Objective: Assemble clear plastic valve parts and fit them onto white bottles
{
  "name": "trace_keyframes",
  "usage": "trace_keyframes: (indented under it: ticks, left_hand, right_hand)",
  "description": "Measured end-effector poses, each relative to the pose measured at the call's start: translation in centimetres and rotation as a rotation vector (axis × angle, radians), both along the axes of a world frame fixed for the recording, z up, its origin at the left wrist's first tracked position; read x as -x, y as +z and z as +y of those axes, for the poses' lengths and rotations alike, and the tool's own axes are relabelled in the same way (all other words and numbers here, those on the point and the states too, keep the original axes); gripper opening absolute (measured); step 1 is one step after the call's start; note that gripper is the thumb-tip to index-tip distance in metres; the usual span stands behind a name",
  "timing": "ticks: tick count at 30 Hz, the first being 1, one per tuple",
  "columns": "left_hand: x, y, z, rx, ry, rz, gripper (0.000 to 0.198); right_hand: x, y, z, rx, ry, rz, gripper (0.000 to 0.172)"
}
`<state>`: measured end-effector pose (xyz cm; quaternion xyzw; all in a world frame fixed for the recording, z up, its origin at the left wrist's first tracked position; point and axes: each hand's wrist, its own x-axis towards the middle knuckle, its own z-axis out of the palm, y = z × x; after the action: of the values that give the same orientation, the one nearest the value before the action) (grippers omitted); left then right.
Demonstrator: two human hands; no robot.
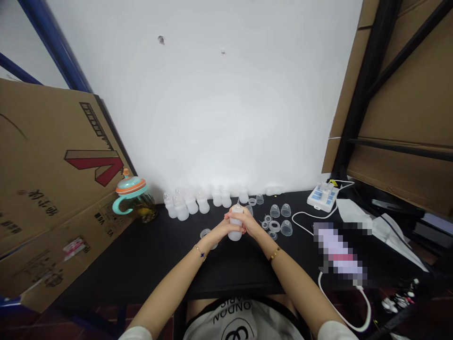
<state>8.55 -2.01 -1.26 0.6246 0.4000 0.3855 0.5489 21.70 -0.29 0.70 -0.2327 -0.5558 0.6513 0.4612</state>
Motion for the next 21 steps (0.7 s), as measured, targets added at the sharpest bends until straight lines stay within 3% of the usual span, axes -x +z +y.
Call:
trace_keyframes:
  ticks: [21]
  left_hand:
    - [-0.61,0.39,-0.22,-0.076,0.114,0.017,0.028]
  right_hand:
    - [0.50,-0.96,0.33,-0.081,-0.109,-0.016,0.026]
